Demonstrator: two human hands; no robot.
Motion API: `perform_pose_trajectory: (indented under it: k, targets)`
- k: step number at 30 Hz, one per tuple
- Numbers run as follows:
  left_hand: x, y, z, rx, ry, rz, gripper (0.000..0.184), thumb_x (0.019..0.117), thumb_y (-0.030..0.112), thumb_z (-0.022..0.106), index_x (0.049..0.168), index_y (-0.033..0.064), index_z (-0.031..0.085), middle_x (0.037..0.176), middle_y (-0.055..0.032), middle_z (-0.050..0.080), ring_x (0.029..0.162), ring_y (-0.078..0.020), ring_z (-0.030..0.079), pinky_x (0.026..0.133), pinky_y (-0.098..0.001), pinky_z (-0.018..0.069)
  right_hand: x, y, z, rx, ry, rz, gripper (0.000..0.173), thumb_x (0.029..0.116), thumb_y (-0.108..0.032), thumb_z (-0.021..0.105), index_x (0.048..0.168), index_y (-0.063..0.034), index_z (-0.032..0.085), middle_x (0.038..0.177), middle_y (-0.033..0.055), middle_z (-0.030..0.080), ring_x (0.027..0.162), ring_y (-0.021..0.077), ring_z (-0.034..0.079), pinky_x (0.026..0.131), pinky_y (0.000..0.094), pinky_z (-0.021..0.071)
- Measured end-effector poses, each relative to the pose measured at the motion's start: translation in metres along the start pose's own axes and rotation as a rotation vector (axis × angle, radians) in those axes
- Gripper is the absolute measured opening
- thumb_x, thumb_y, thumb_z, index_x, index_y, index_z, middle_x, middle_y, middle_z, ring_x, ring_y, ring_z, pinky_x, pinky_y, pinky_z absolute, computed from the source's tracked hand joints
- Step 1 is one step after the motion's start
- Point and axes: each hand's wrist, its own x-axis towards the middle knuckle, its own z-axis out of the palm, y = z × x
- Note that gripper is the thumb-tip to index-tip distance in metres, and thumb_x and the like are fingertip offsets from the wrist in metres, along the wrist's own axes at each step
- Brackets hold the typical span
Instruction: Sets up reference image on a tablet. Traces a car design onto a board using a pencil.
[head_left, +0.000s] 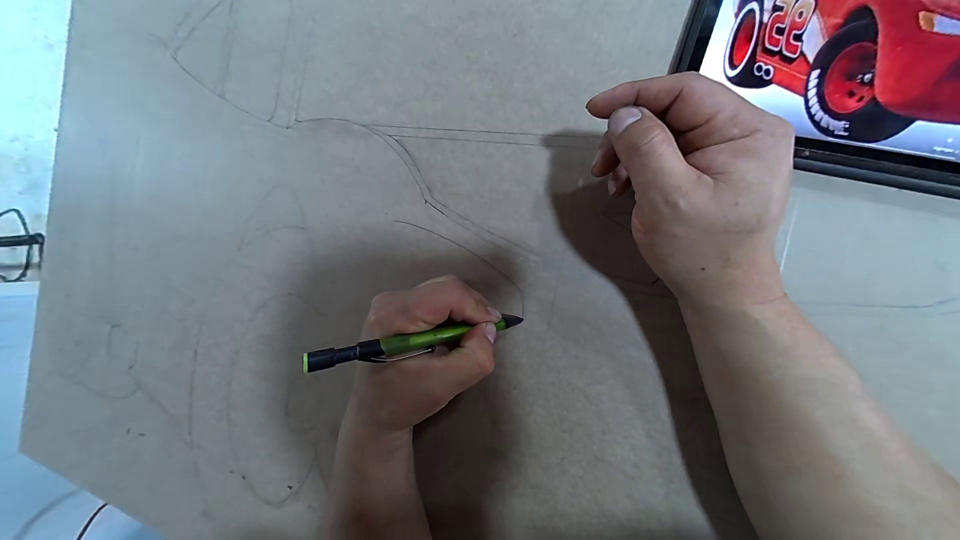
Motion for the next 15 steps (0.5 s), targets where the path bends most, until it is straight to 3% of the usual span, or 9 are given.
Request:
perform_pose_trajectory:
  k: [4,7,10,12,15]
  targets:
    - [0.001,0.000,-0.002,-0.023,-0.026,0.016,0.002,0.0819,0.010,0.073,0.083,0.0096,0.071,0.081,0.0001,0.069,0.069,-0.0099,0.065,0.057,-0.0214,0.0547,0.000,-0.001,0.001,0.006,-0.002,0.002,0.021,0.1049,-0.012,0.054,0.111,-0.0066,0.073,0.081,-0.0043,0.069,0.067,0.0033,0.064,0.058,0.0193,0.0546]
    - [-0.005,-0.009,-0.013,-0.255,0.026,0.013,0.011,0.0924,0.019,0.075,0.092,0.0085,0.072,0.087,-0.0036,0.071,0.069,-0.0117,0.066,0.057,-0.0240,0.0564,0.000,0.000,-0.002,-0.007,-0.016,0.004,0.022,0.1057,-0.014,0.053,0.112,-0.0077,0.073,0.082,-0.0049,0.069,0.068,0.0031,0.065,0.059,0.0197,0.0555]
    - [-0.017,-0.013,-0.032,-0.332,0.287,-0.057,0.011,0.0972,0.017,0.070,0.101,0.0076,0.073,0.093,-0.0074,0.073,0.069,-0.0135,0.069,0.059,-0.0254,0.0600,0.000,0.001,-0.003,-0.008,-0.038,0.003,0.023,0.1063,-0.016,0.052,0.114,-0.0096,0.072,0.084,-0.0055,0.070,0.070,0.0035,0.065,0.061,0.0207,0.0559]
    - [-0.022,-0.017,-0.046,-0.231,0.469,-0.112,0.010,0.0983,0.011,0.063,0.100,0.0080,0.073,0.088,-0.0064,0.074,0.067,-0.0112,0.069,0.059,-0.0233,0.0596,0.000,0.002,-0.004,0.001,-0.040,0.005,0.023,0.1063,-0.017,0.052,0.115,-0.0104,0.072,0.084,-0.0056,0.069,0.070,0.0034,0.064,0.060,0.0206,0.0552]
    - [-0.012,-0.029,-0.068,-0.128,0.586,-0.128,0.010,0.0975,0.005,0.059,0.098,0.0047,0.069,0.083,-0.0074,0.075,0.065,-0.0121,0.071,0.058,-0.0250,0.0604,0.000,0.002,-0.003,0.016,-0.036,0.019,0.023,0.1061,-0.018,0.052,0.115,-0.0113,0.072,0.085,-0.0054,0.070,0.070,0.0039,0.065,0.061,0.0216,0.0557]
